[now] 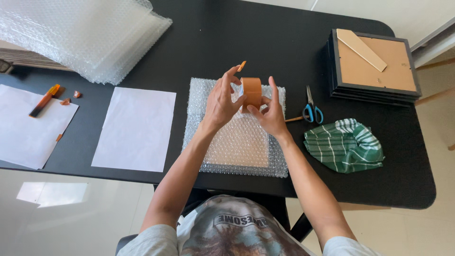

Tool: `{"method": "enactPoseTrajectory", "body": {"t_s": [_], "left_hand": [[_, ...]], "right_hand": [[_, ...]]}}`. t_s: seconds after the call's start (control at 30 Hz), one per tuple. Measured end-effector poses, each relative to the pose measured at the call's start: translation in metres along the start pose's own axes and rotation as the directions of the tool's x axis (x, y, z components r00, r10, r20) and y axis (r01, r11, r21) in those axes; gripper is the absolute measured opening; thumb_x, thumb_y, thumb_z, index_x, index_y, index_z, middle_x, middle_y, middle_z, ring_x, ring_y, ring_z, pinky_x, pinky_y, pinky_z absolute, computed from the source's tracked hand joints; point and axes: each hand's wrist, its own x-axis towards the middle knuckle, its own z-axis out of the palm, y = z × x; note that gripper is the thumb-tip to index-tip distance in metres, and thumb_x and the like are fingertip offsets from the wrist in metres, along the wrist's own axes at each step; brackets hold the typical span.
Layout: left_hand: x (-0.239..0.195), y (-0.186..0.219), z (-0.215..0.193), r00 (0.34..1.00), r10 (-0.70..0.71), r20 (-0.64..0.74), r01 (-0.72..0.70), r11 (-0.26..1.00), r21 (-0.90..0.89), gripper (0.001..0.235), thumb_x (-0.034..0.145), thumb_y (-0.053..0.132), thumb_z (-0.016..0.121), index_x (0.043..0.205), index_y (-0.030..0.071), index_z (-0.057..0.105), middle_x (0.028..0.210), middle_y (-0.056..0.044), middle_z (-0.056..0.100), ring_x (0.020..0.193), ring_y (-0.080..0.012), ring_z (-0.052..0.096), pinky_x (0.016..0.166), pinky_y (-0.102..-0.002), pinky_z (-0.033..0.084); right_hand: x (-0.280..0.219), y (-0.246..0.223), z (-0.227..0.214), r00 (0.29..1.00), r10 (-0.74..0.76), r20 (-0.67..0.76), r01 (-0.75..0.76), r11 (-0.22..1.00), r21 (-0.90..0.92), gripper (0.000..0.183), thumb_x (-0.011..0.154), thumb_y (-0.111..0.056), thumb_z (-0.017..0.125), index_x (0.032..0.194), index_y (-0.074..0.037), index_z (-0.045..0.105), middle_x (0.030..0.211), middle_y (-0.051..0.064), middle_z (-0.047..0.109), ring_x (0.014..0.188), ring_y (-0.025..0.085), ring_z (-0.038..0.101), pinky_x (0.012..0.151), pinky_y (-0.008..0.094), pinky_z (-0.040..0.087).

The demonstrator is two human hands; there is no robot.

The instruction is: The person secures a sheet of bubble wrap by applying multiple pieces of brown packing tape. They repeatedly pull tape from a roll, cut it with scissors, and press it onto the bubble wrap to hold it in place.

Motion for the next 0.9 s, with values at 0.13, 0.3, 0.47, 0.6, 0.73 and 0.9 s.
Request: {"method": "enactPoseTrajectory", "body": {"t_s": [0.13, 0.3, 0.47, 0.6, 0.73, 0.9], "left_hand": [[-0.005, 0.009, -0.009, 0.999, -0.043, 0.000, 0.043, 0.999, -0.013, 0.083, 0.080, 0.005, 0.083, 0.152, 0.014, 0.042, 0.103, -0.004, 0.072, 0.081, -0.0217, 0.065, 0.072, -0.036, 0.054], [-0.025, -0.010, -0.003, 0.970, -0.238, 0.043, 0.239, 0.917, -0.320, 0.076, 0.084, 0.008, 0.081, 0.150, 0.016, 0.044, 0.077, 0.001, 0.060, 0.057, -0.0118, 0.058, 0.055, -0.025, 0.050], [-0.045, -0.026, 0.002, 0.960, -0.279, 0.033, 0.275, 0.912, -0.304, 0.068, 0.082, 0.014, 0.082, 0.143, 0.014, 0.051, 0.075, 0.001, 0.054, 0.056, -0.0115, 0.057, 0.054, -0.027, 0.049], [-0.051, -0.008, 0.000, 0.975, -0.221, 0.000, 0.219, 0.968, -0.121, 0.053, 0.081, 0.019, 0.082, 0.131, 0.019, 0.065, 0.074, 0.003, 0.052, 0.055, -0.0129, 0.060, 0.050, -0.028, 0.049], [-0.046, 0.019, 0.005, 0.981, -0.192, -0.025, 0.185, 0.968, -0.171, 0.048, 0.081, 0.018, 0.081, 0.127, 0.021, 0.067, 0.079, -0.001, 0.050, 0.056, -0.0172, 0.058, 0.053, -0.031, 0.050], [-0.046, 0.016, 0.043, 0.957, -0.291, 0.025, 0.278, 0.884, -0.375, 0.042, 0.084, 0.017, 0.080, 0.124, 0.020, 0.069, 0.094, -0.001, 0.045, 0.062, -0.0099, 0.050, 0.058, -0.024, 0.046]], "right_hand": [[0.001, -0.004, 0.000, 0.999, 0.018, 0.030, -0.020, 0.996, 0.082, 0.102, 0.095, -0.022, 0.076, 0.167, -0.022, 0.004, 0.112, 0.008, 0.075, 0.096, 0.013, 0.070, 0.068, 0.020, 0.050], [0.002, -0.004, 0.000, 0.998, 0.056, 0.039, -0.062, 0.982, 0.177, 0.099, 0.094, -0.018, 0.076, 0.167, -0.022, 0.009, 0.111, 0.009, 0.074, 0.093, 0.013, 0.069, 0.064, 0.017, 0.052], [0.002, 0.001, 0.002, 0.997, 0.070, 0.032, -0.075, 0.976, 0.207, 0.091, 0.096, -0.015, 0.074, 0.165, -0.017, 0.015, 0.109, 0.011, 0.073, 0.093, 0.016, 0.068, 0.066, 0.022, 0.055], [0.004, 0.034, 0.006, 0.995, 0.099, -0.013, -0.093, 0.964, 0.248, 0.051, 0.091, -0.020, 0.082, 0.136, -0.011, 0.059, 0.101, 0.009, 0.077, 0.089, 0.015, 0.073, 0.066, 0.025, 0.062], [-0.006, 0.003, -0.004, 0.990, 0.059, -0.130, -0.018, 0.954, 0.300, 0.045, 0.091, -0.018, 0.082, 0.130, -0.010, 0.062, 0.109, 0.008, 0.075, 0.099, 0.017, 0.072, 0.079, 0.030, 0.063], [-0.039, -0.032, -0.068, 0.933, -0.112, -0.342, 0.068, 0.988, -0.137, 0.038, 0.094, -0.025, 0.080, 0.125, -0.010, 0.064, 0.101, 0.010, 0.075, 0.095, 0.027, 0.075, 0.074, 0.037, 0.061]]}}
